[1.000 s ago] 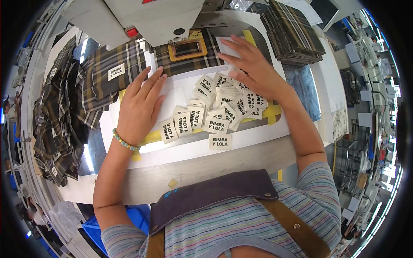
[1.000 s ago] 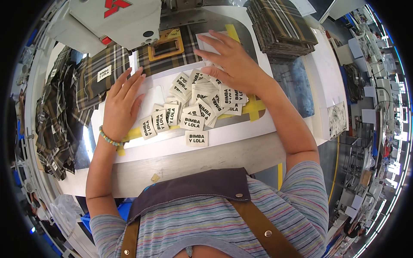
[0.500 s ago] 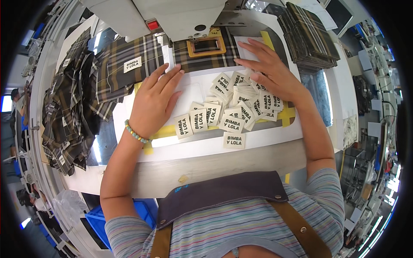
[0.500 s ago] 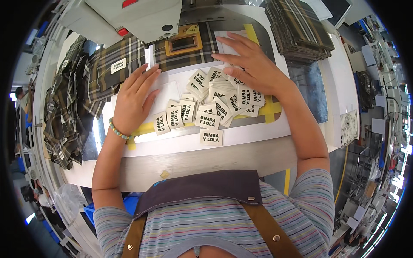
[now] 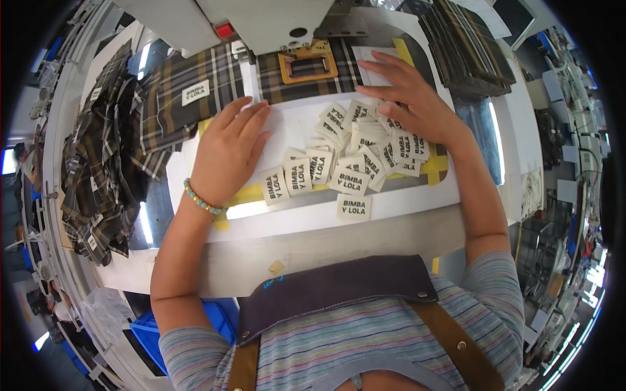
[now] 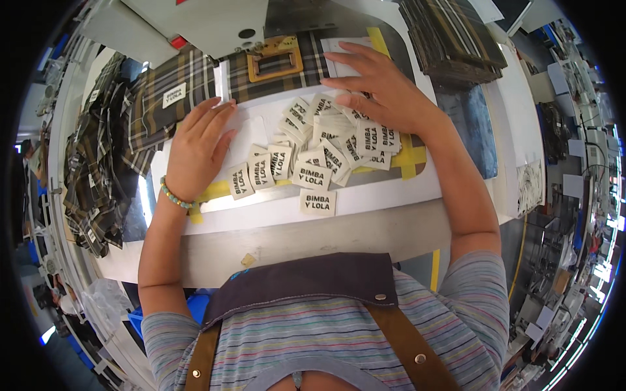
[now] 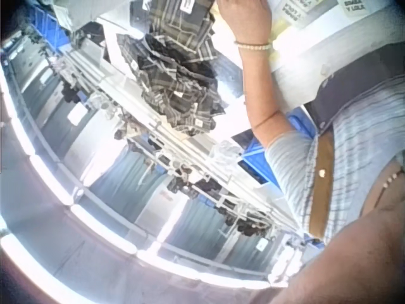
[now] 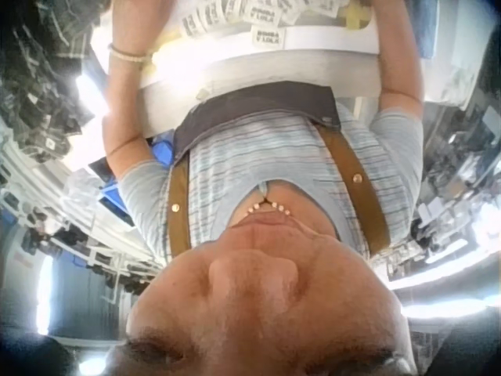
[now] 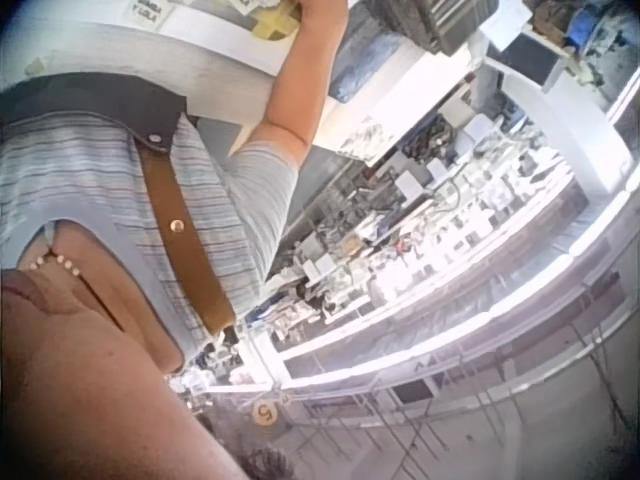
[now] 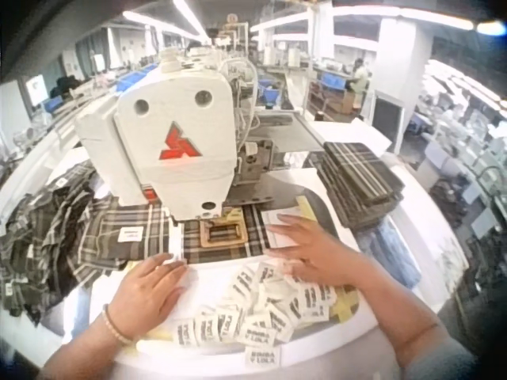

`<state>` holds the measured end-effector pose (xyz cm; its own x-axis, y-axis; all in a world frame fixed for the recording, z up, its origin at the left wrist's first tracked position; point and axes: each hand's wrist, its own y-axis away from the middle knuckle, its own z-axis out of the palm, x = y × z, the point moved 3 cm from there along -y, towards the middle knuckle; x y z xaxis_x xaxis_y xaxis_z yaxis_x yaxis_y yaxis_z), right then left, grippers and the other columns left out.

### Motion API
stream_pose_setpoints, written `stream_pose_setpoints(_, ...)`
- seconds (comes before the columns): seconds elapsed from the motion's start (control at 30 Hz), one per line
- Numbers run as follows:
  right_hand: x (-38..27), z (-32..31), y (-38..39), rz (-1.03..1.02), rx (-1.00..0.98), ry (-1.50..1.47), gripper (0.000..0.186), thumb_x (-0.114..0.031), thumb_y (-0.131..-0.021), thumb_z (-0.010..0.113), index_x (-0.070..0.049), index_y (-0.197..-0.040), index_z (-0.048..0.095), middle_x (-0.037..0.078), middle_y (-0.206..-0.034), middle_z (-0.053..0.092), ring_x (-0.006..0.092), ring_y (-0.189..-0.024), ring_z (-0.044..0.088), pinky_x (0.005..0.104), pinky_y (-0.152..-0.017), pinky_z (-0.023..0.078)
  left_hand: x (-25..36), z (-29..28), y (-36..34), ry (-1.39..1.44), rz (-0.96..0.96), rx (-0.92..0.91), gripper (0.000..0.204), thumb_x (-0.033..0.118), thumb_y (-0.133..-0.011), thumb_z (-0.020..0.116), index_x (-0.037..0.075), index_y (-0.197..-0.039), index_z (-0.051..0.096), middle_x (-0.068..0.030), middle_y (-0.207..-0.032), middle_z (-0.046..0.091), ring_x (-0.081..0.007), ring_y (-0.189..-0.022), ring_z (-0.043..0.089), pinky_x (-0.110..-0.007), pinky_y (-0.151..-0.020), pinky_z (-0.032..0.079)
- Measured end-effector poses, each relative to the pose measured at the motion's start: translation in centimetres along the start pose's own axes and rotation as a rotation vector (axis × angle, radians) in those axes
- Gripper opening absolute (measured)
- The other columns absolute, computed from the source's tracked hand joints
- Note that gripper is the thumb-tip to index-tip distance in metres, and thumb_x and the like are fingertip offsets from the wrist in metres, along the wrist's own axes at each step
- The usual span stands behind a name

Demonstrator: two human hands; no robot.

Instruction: The person repeatedly picks up small rectangular fabric labels and plaid fabric pieces, aligns them under a sewing machine presser foot, and stitches them together. The finished items are moved to a stack on the left side of the table.

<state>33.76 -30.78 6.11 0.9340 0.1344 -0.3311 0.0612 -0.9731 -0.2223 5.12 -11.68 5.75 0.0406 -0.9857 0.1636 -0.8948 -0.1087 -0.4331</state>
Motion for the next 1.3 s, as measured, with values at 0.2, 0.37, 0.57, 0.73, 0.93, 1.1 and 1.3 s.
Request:
stream_pose_setpoints(0.2,-2.0,-3.5,0.0,-0.070,0.059,0.119,0.067,-0.056,-0.100,0.066,-0.016,-0.154,0.062,0.012,-0.172,0.040,0.0368,-0.162,0.028,0.0543,-0.132,0.022,-0.1,-0.4,-0.4,0.027,0.051,-0.030,0.063,0.036,-0.092,0.080,0.004,-0.144,0.062,-0.0143,-0.151,0.062,-0.0393,-0.143,0.052,-0.049,-0.117,0.044)
stream_pose_setpoints(0.37,-9.8,-2.8,1.8,-0.086,0.013,0.190,0.094,-0.076,-0.082,0.071,-0.025,-0.160,0.054,0.010,-0.176,0.033,0.0391,-0.162,0.027,0.0662,-0.131,0.015,1.6,0.0,0.0,0.244,0.109,-0.108,0.110,0.072,-0.080,0.078,0.009,-0.163,0.045,-0.0157,-0.169,0.042,-0.0418,-0.156,0.036,-0.055,-0.125,0.032)
stream_pose_setpoints(0.57,-12.8,4.2,4.2,-0.157,-0.080,0.145,0.090,-0.066,-0.078,0.078,-0.031,-0.158,0.054,0.004,-0.177,0.031,0.0294,-0.163,0.027,0.0709,-0.129,0.015,2.6,0.9,0.1,0.222,0.148,-0.146,0.119,0.078,-0.077,0.075,0.009,-0.167,0.037,-0.0162,-0.172,0.039,-0.0413,-0.158,0.034,-0.055,-0.126,0.029)
stream_pose_setpoints(0.73,-9.6,3.2,2.9,-0.075,-0.007,0.298,0.083,-0.063,-0.086,0.075,-0.032,-0.160,0.052,0.004,-0.177,0.030,0.0303,-0.162,0.026,0.0700,-0.128,0.016,2.4,1.3,0.4,0.151,0.127,-0.154,0.112,0.075,-0.085,0.069,0.009,-0.168,0.035,-0.0159,-0.173,0.038,-0.0411,-0.159,0.033,-0.054,-0.126,0.029)
stream_pose_setpoints(0.93,-9.1,-0.1,2.4,-0.056,0.108,0.197,0.063,-0.052,-0.090,0.076,-0.022,-0.145,0.069,0.009,-0.173,0.038,0.0362,-0.162,0.027,0.0629,-0.131,0.019,2.6,1.7,0.3,0.108,0.130,-0.169,0.102,0.072,-0.089,0.066,0.009,-0.166,0.040,-0.0161,-0.171,0.040,-0.0408,-0.158,0.033,-0.054,-0.126,0.028)
stream_pose_setpoints(1.1,-10.5,-1.7,3.0,-0.103,-0.014,0.086,0.041,-0.039,-0.083,0.086,-0.016,-0.116,0.081,0.007,-0.168,0.047,0.0342,-0.161,0.030,0.0657,-0.128,0.023,2.8,1.7,0.3,0.087,0.144,-0.184,0.094,0.070,-0.094,0.062,0.009,-0.163,0.046,-0.0152,-0.170,0.042,-0.0403,-0.159,0.033,-0.055,-0.126,0.028)
stream_pose_setpoints(1.3,-11.7,0.9,4.4,-0.024,0.036,0.037,0.021,-0.026,-0.080,0.088,-0.012,-0.093,0.079,0.005,-0.164,0.051,0.0337,-0.160,0.032,0.0658,-0.128,0.025,3.2,1.5,0.1,0.116,0.150,-0.139,0.083,0.064,-0.098,0.061,0.008,-0.159,0.052,-0.0140,-0.169,0.044,-0.0389,-0.159,0.034,-0.054,-0.126,0.028)
